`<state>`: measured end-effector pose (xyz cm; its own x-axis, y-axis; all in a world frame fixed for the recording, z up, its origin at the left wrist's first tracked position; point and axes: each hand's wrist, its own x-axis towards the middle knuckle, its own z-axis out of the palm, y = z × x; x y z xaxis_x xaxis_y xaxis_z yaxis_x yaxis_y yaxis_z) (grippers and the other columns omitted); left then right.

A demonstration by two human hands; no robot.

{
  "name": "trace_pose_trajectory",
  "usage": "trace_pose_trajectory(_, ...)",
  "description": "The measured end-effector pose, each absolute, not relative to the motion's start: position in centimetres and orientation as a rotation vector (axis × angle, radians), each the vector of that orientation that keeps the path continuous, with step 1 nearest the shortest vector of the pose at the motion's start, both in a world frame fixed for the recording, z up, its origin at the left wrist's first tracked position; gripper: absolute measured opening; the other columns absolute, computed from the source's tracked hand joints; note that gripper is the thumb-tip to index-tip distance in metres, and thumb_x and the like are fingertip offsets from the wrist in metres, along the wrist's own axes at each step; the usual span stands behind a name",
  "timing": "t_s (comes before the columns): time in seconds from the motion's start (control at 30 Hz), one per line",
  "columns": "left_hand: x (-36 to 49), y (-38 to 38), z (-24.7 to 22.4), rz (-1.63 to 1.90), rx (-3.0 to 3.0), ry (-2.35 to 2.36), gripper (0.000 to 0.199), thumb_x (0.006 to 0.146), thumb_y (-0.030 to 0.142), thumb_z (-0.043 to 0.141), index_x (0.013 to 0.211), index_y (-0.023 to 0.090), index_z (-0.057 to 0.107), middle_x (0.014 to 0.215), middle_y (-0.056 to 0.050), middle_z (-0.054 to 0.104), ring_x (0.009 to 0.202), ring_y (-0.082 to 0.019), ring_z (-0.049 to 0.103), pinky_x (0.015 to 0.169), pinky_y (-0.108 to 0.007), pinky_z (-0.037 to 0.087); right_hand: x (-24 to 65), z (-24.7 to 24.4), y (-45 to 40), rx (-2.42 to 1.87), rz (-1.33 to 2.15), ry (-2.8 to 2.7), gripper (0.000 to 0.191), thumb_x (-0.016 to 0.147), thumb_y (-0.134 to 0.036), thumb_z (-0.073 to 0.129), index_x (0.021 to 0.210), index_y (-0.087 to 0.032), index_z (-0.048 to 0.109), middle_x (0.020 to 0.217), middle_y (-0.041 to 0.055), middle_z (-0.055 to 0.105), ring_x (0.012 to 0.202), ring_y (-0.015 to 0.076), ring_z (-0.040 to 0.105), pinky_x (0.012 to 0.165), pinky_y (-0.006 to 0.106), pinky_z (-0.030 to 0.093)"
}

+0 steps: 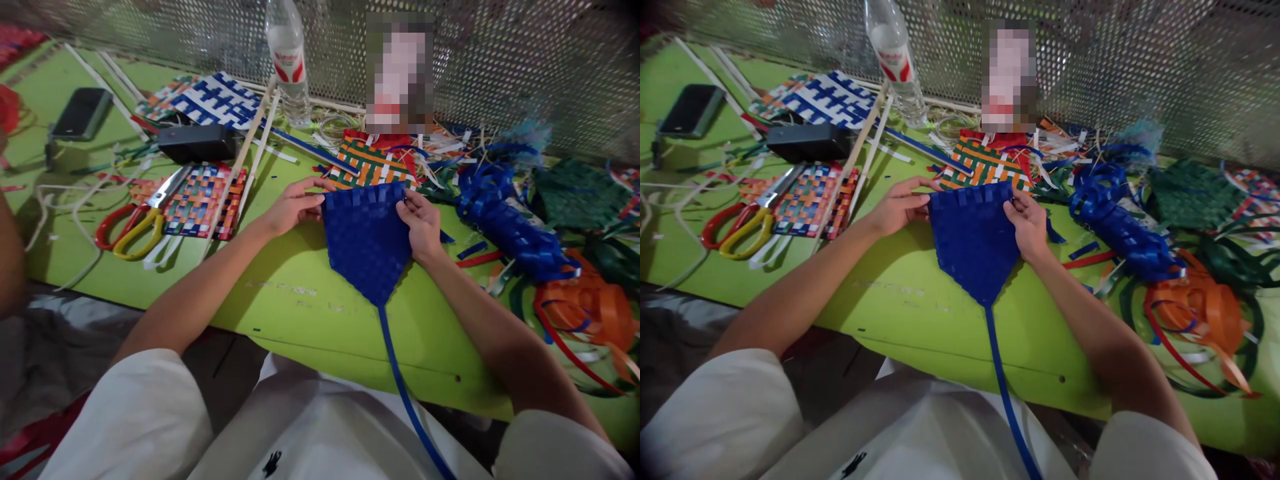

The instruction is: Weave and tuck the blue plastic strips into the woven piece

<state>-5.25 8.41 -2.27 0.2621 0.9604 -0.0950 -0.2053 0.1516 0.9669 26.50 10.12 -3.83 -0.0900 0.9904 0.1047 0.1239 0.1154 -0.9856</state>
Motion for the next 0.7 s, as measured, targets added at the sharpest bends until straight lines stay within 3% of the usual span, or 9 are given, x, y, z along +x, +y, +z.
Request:
trace_pose_trajectory(0.2,-4.9,8.3,-2.3,1.080,1.066,0.898,0.034,0.084,0.045,0.087,0.109,0.026,0.075,0.081,0.000,0.072,0.067,-0.020,0.074,0.068,-0.039,0.068,26.5,-4.0,10.2,-1.106,1.169,-1.335,0.053,0.085,-0.065,0.093,0.124,-0.032,0.079,0.129,0.0092,0.087,0.129,0.0380,0.082,0.125,0.064,0.059)
trace_pose_trajectory(0.43,-5.0,8.2,-2.0,1.053,1.224,0.988,0.040,0.082,0.037,0.088,0.117,0.021,0.080,0.080,-0.001,0.077,0.067,-0.016,0.073,0.067,-0.030,0.066,26.5,-3.7,10.0,-1.150,1.142,-1.353,0.059,0.082,-0.072,0.093,0.123,-0.033,0.078,0.133,0.0088,0.087,0.132,0.0386,0.081,0.125,0.064,0.059)
trace_pose_trajectory(0.6,-4.2,7.9,-2.1,1.092,1.275,1.057,0.035,0.081,0.032,0.087,0.114,0.021,0.080,0.080,-0.001,0.076,0.066,-0.015,0.071,0.065,-0.029,0.065,26.4,-4.1,10.1,-1.156,1.073,-1.415,0.058,0.088,-0.075,0.085,0.126,-0.032,0.078,0.130,0.0108,0.086,0.133,0.0397,0.080,0.121,0.064,0.061)
trace_pose_trajectory(0.7,-3.2,7.3,-2.2,1.172,1.350,1.160,0.030,0.081,0.022,0.083,0.110,0.023,0.076,0.081,0.000,0.076,0.065,-0.013,0.067,0.062,-0.026,0.058,26.3,-4.3,10.1,-1.183,0.984,-1.440,0.060,0.089,-0.079,0.081,0.128,-0.032,0.078,0.131,0.0113,0.086,0.132,0.0399,0.079,0.120,0.065,0.062)
